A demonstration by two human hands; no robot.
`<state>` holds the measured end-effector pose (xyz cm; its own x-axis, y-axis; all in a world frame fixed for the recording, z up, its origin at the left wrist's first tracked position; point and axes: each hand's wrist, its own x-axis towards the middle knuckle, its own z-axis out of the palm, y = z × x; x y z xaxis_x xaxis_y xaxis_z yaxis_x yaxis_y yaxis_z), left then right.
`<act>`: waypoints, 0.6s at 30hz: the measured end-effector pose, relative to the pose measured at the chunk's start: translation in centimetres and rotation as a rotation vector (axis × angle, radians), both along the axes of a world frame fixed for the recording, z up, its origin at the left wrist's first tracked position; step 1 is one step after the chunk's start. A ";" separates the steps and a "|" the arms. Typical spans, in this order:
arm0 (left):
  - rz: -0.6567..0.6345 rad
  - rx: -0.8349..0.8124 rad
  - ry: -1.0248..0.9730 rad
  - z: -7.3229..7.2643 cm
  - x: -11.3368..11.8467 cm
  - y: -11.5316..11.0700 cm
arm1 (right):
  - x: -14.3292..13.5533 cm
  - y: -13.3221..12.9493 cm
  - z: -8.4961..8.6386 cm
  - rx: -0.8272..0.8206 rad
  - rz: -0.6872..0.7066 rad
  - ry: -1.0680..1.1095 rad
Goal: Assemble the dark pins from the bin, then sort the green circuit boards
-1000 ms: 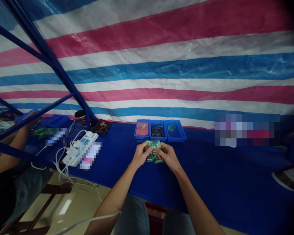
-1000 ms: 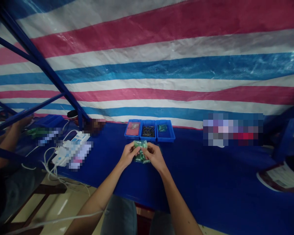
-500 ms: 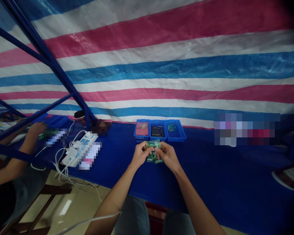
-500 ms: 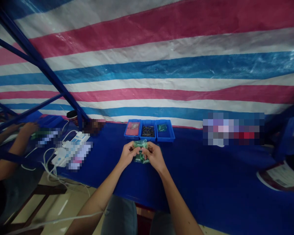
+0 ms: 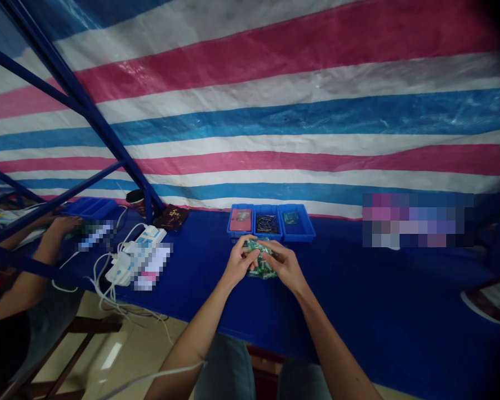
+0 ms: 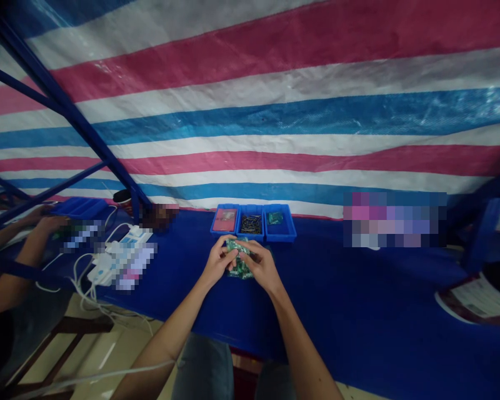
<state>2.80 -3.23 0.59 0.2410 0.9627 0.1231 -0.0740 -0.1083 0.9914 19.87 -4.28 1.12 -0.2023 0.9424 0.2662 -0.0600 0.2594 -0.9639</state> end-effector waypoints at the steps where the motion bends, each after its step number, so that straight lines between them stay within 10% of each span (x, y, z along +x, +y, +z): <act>1: 0.003 -0.003 -0.008 0.0 0.0 0.0 | 0.1 0.0 0.0 -0.002 0.005 -0.011; 18: -0.049 0.079 -0.112 -0.3 -0.2 0.2 | 0.1 0.8 -1.4 -0.081 -0.179 0.063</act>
